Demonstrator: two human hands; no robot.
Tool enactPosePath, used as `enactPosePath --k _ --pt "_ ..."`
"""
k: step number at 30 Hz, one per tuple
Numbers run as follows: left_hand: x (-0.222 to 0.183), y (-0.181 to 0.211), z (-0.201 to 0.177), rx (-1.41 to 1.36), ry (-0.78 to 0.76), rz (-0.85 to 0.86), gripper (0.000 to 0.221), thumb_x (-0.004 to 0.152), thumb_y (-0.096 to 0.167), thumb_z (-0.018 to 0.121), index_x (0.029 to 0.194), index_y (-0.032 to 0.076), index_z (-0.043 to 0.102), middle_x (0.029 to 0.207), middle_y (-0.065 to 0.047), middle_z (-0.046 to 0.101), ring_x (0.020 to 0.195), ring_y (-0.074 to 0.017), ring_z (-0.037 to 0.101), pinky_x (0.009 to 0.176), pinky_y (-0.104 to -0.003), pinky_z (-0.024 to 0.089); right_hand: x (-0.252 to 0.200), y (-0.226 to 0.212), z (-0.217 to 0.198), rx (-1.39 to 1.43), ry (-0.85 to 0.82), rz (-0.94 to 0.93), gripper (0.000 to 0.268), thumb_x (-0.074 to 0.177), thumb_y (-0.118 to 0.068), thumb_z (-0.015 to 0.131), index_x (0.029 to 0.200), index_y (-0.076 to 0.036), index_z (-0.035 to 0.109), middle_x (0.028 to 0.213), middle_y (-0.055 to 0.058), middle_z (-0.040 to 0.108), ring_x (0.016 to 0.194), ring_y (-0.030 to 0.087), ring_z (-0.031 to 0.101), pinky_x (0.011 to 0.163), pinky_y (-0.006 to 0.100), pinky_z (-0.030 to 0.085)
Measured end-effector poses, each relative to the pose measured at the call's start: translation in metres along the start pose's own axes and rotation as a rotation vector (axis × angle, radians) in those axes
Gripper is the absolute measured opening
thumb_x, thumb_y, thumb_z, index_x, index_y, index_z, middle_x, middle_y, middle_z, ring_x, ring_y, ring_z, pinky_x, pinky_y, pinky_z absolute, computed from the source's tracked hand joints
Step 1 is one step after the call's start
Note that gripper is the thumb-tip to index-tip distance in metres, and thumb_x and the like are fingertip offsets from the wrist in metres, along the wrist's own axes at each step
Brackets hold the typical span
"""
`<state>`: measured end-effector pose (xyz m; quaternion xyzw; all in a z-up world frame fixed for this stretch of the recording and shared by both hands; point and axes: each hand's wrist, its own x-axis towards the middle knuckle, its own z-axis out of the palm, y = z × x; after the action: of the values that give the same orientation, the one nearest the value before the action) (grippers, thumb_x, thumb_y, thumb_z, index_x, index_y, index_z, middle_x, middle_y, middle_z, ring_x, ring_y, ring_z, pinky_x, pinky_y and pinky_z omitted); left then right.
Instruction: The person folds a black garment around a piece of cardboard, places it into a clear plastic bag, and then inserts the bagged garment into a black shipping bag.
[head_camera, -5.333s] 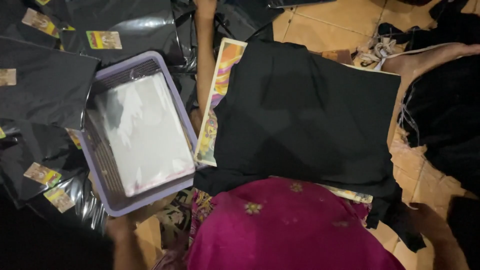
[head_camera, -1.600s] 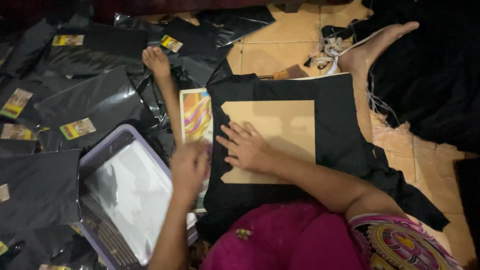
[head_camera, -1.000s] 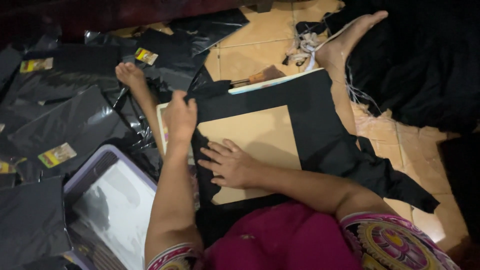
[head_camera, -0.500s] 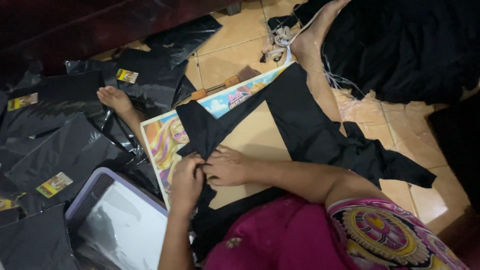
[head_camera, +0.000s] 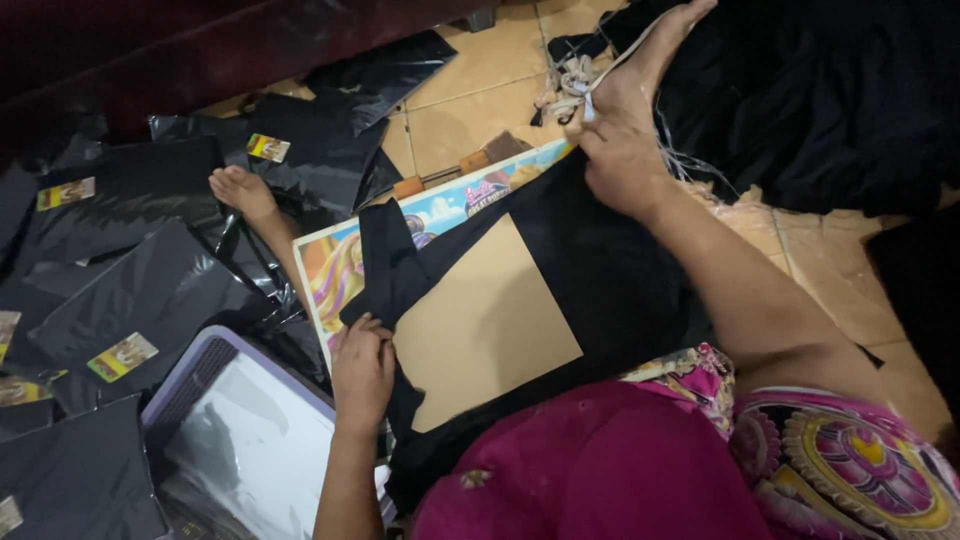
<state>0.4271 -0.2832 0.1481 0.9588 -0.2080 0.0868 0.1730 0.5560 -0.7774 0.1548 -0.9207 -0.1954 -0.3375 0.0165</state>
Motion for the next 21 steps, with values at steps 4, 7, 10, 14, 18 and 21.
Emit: enactPosePath --k 4,7,10,14,18,21 --pt "-0.003 0.002 -0.002 0.008 0.024 -0.015 0.007 0.088 0.009 0.071 0.094 0.011 0.068 0.107 -0.008 0.074 0.125 -0.0269 0.065 0.115 -0.045 0.039 -0.022 0.017 0.021 -0.194 -0.034 0.087 0.019 0.075 -0.032 0.073 0.091 -0.027 0.064 0.082 -0.006 0.059 0.070 0.016 0.062 0.068 0.032 0.051" --pt "-0.004 0.000 0.002 0.012 0.047 -0.004 0.009 0.088 0.008 0.072 0.095 0.011 0.068 0.107 -0.008 0.074 0.125 -0.0267 0.065 0.114 -0.045 0.039 -0.033 0.028 -0.010 -0.057 -0.093 0.186 0.025 0.079 -0.032 0.077 0.097 -0.021 0.062 0.087 0.001 0.060 0.079 0.025 0.063 0.071 0.039 0.051" --pt "-0.003 -0.001 0.007 0.012 0.082 0.004 0.009 0.088 0.008 0.072 0.095 0.012 0.067 0.106 -0.008 0.074 0.124 -0.0263 0.066 0.114 -0.045 0.040 -0.054 0.034 -0.038 0.153 -0.188 0.299 0.025 0.084 -0.021 0.081 0.099 -0.012 0.064 0.091 0.008 0.063 0.091 0.034 0.066 0.080 0.044 0.052" --pt "-0.003 0.003 0.002 -0.003 0.083 0.004 0.010 0.088 0.006 0.071 0.096 0.012 0.068 0.107 -0.007 0.074 0.124 -0.0268 0.066 0.114 -0.046 0.040 -0.112 0.030 -0.035 -0.019 -0.253 0.164 0.008 0.087 -0.015 0.072 0.092 -0.016 0.067 0.086 0.001 0.062 0.086 0.025 0.066 0.076 0.036 0.050" --pt "-0.007 -0.003 0.015 0.024 0.118 0.013 0.011 0.088 0.011 0.073 0.096 0.014 0.066 0.109 -0.006 0.073 0.126 -0.0241 0.065 0.114 -0.044 0.039 -0.139 0.068 -0.004 -0.070 -0.203 0.099 0.011 0.096 -0.020 0.064 0.100 -0.030 0.061 0.120 -0.008 0.061 0.115 0.015 0.066 0.089 0.028 0.052" --pt "-0.006 -0.006 0.018 0.019 0.132 0.000 0.012 0.087 0.013 0.074 0.096 0.015 0.066 0.111 -0.006 0.073 0.127 -0.0240 0.064 0.113 -0.044 0.040 -0.068 0.041 -0.018 -0.124 -0.043 0.116 0.008 0.098 -0.018 0.070 0.094 -0.024 0.064 0.109 -0.006 0.065 0.101 0.018 0.071 0.085 0.028 0.055"
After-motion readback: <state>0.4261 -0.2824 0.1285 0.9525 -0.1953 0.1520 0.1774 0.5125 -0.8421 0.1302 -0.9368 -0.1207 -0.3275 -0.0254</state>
